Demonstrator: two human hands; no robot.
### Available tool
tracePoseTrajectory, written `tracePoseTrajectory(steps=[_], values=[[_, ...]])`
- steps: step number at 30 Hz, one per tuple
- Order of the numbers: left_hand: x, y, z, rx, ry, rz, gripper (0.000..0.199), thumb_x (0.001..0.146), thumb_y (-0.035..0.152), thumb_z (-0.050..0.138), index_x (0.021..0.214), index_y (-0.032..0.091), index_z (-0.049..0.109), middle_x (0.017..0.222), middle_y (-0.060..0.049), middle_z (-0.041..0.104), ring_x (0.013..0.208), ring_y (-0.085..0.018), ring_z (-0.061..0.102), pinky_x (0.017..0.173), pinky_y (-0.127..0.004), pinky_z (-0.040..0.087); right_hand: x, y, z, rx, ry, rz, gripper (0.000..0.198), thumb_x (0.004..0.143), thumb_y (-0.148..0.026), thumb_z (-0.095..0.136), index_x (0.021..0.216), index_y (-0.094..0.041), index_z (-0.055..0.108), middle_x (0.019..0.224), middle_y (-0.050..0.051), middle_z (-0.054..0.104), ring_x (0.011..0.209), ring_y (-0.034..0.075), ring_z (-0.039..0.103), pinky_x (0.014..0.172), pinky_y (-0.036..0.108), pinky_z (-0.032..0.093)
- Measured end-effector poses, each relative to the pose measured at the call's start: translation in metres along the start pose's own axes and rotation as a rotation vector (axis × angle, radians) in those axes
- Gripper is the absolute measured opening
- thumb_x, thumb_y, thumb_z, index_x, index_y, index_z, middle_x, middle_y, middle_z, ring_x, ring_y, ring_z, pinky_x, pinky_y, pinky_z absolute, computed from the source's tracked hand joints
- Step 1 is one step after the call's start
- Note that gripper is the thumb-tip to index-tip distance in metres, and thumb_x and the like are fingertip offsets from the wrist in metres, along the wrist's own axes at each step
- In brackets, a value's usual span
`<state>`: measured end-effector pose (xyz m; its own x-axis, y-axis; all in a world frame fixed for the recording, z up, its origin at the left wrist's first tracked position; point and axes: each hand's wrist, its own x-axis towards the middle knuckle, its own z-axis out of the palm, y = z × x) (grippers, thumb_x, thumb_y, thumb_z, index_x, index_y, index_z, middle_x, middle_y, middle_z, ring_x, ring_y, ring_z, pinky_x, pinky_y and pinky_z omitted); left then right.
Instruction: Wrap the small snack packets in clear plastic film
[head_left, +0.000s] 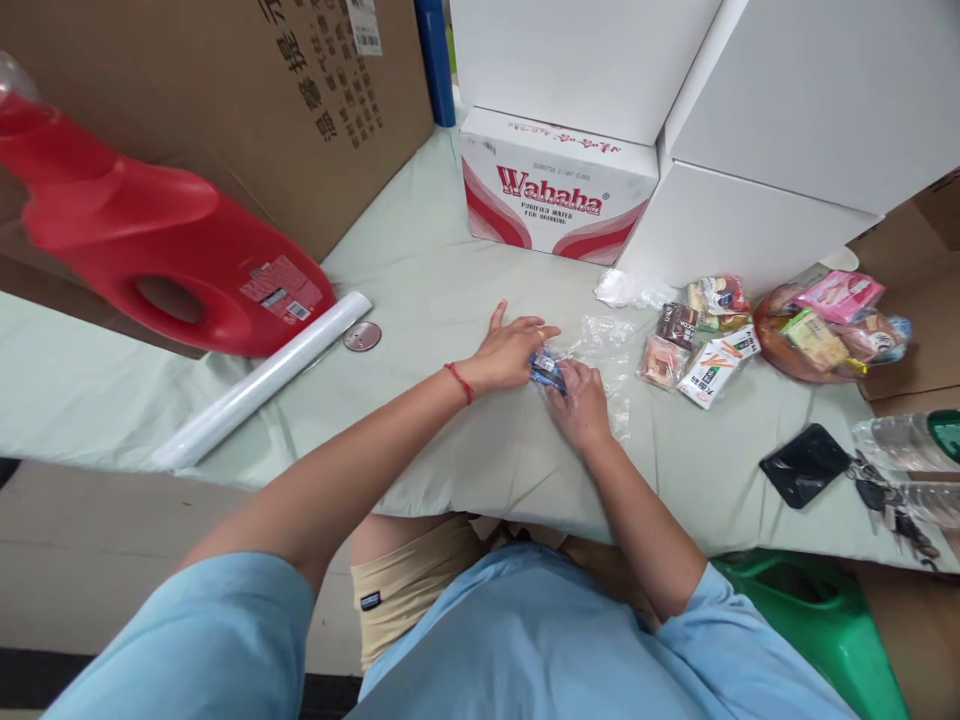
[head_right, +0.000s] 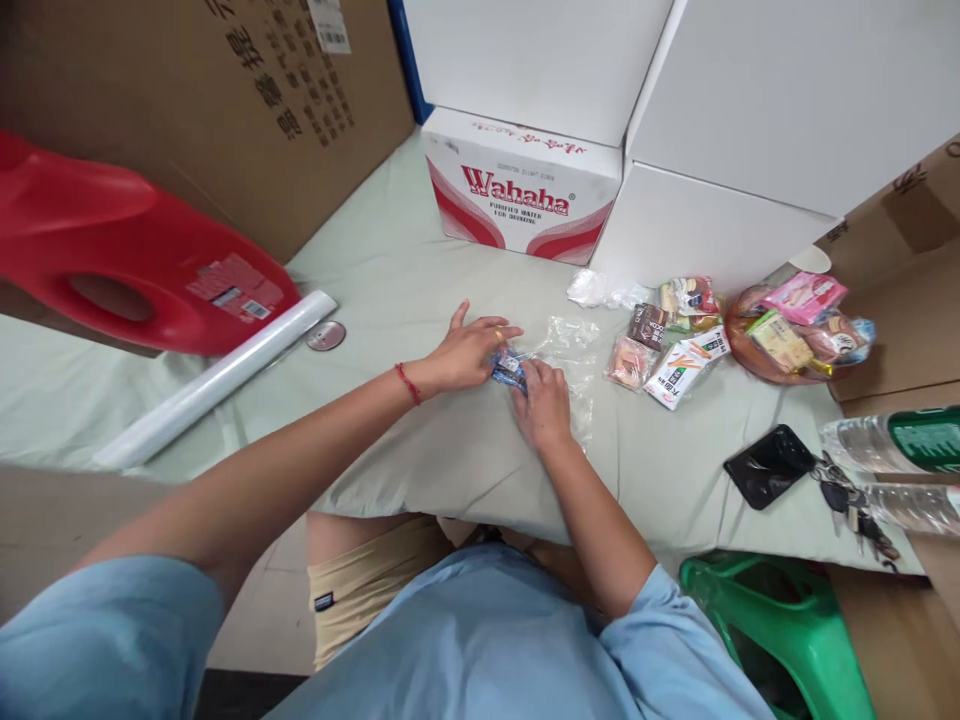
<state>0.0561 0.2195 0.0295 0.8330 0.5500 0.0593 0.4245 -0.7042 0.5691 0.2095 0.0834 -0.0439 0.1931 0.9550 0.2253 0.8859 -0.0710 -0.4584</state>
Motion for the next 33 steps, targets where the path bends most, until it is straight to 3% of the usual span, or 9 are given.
tracePoseTrajectory(steps=[4, 8, 13, 16, 20, 27, 30, 32, 33], values=[[-0.011, -0.017, -0.014, -0.036, 0.053, -0.062, 0.024, 0.071, 0.013, 0.06, 0.085, 0.025, 0.077, 0.104, -0.006, 0.076, 0.136, -0.031, 0.056, 0.13, -0.06, -0.003, -0.001, 0.001, -0.004, 0.03, -0.017, -0.007, 0.047, 0.098, -0.032, 0.059, 0.143, -0.017, 0.062, 0.141, 0.017, 0.062, 0.12, 0.034, 0.054, 0.11, 0.05, 0.045], [-0.038, -0.028, -0.025, -0.133, -0.05, -0.087, 0.013, 0.074, 0.019, 0.057, 0.07, 0.025, 0.067, 0.106, -0.003, 0.077, 0.142, -0.027, 0.052, 0.131, -0.055, 0.006, -0.001, 0.004, -0.006, 0.1, -0.038, 0.001, 0.046, 0.099, -0.031, 0.058, 0.144, -0.023, 0.062, 0.14, 0.013, 0.063, 0.121, 0.033, 0.055, 0.109, 0.049, 0.046], [-0.066, -0.032, -0.03, -0.265, -0.185, -0.139, 0.009, 0.073, 0.027, 0.059, 0.064, 0.026, 0.062, 0.109, -0.002, 0.08, 0.149, -0.028, 0.048, 0.131, -0.055, -0.004, 0.001, 0.007, -0.008, 0.184, -0.034, 0.01, 0.046, 0.094, -0.027, 0.062, 0.141, -0.024, 0.064, 0.139, 0.011, 0.065, 0.123, 0.032, 0.055, 0.109, 0.049, 0.046], [-0.072, -0.028, -0.033, -0.364, -0.128, -0.21, 0.021, 0.077, 0.038, 0.063, 0.059, 0.026, 0.062, 0.107, -0.004, 0.081, 0.148, -0.031, 0.049, 0.131, -0.058, -0.002, 0.001, 0.008, -0.008, 0.196, -0.032, 0.018, 0.046, 0.094, -0.029, 0.063, 0.139, -0.024, 0.065, 0.139, 0.011, 0.065, 0.123, 0.033, 0.056, 0.109, 0.05, 0.046], [-0.071, -0.025, -0.034, -0.582, 0.049, -0.377, 0.058, 0.083, 0.066, 0.063, 0.043, 0.028, 0.047, 0.089, -0.013, 0.08, 0.144, -0.033, 0.052, 0.127, -0.05, 0.027, 0.001, 0.009, -0.008, 0.182, -0.044, 0.023, 0.047, 0.094, -0.03, 0.063, 0.14, -0.025, 0.064, 0.139, 0.011, 0.065, 0.125, 0.033, 0.055, 0.109, 0.05, 0.046], [-0.072, -0.039, -0.01, -0.113, 0.082, -0.384, 0.044, 0.083, 0.036, 0.068, 0.049, 0.022, 0.044, 0.071, -0.004, 0.07, 0.136, -0.034, 0.058, 0.128, -0.064, -0.004, 0.001, 0.006, -0.01, 0.185, -0.041, 0.022, 0.047, 0.094, -0.028, 0.063, 0.141, -0.024, 0.064, 0.139, 0.011, 0.065, 0.124, 0.033, 0.055, 0.11, 0.05, 0.045], [-0.076, -0.038, -0.007, -0.001, 0.055, -0.378, 0.03, 0.078, 0.033, 0.073, 0.062, 0.022, 0.051, 0.098, -0.008, 0.076, 0.143, -0.038, 0.051, 0.125, -0.072, 0.001, 0.0, 0.006, -0.01, 0.178, -0.044, 0.027, 0.047, 0.094, -0.029, 0.062, 0.141, -0.025, 0.064, 0.14, 0.011, 0.064, 0.124, 0.033, 0.055, 0.108, 0.05, 0.046], [-0.081, -0.037, -0.008, 0.035, 0.009, -0.378, 0.019, 0.076, 0.036, 0.075, 0.087, 0.024, 0.065, 0.129, -0.011, 0.071, 0.145, -0.039, 0.048, 0.123, -0.075, 0.006, 0.0, 0.006, -0.01, 0.17, -0.045, 0.026, 0.047, 0.094, -0.029, 0.062, 0.141, -0.025, 0.064, 0.14, 0.011, 0.064, 0.124, 0.033, 0.055, 0.109, 0.05, 0.046], [-0.083, -0.037, -0.01, 0.049, -0.025, -0.371, 0.033, 0.076, 0.039, 0.075, 0.106, 0.025, 0.068, 0.142, -0.013, 0.064, 0.146, -0.04, 0.047, 0.122, -0.076, 0.008, 0.0, 0.007, -0.01, 0.168, -0.046, 0.025, 0.047, 0.094, -0.028, 0.062, 0.141, -0.025, 0.064, 0.14, 0.011, 0.064, 0.124, 0.033, 0.055, 0.109, 0.05, 0.046]])
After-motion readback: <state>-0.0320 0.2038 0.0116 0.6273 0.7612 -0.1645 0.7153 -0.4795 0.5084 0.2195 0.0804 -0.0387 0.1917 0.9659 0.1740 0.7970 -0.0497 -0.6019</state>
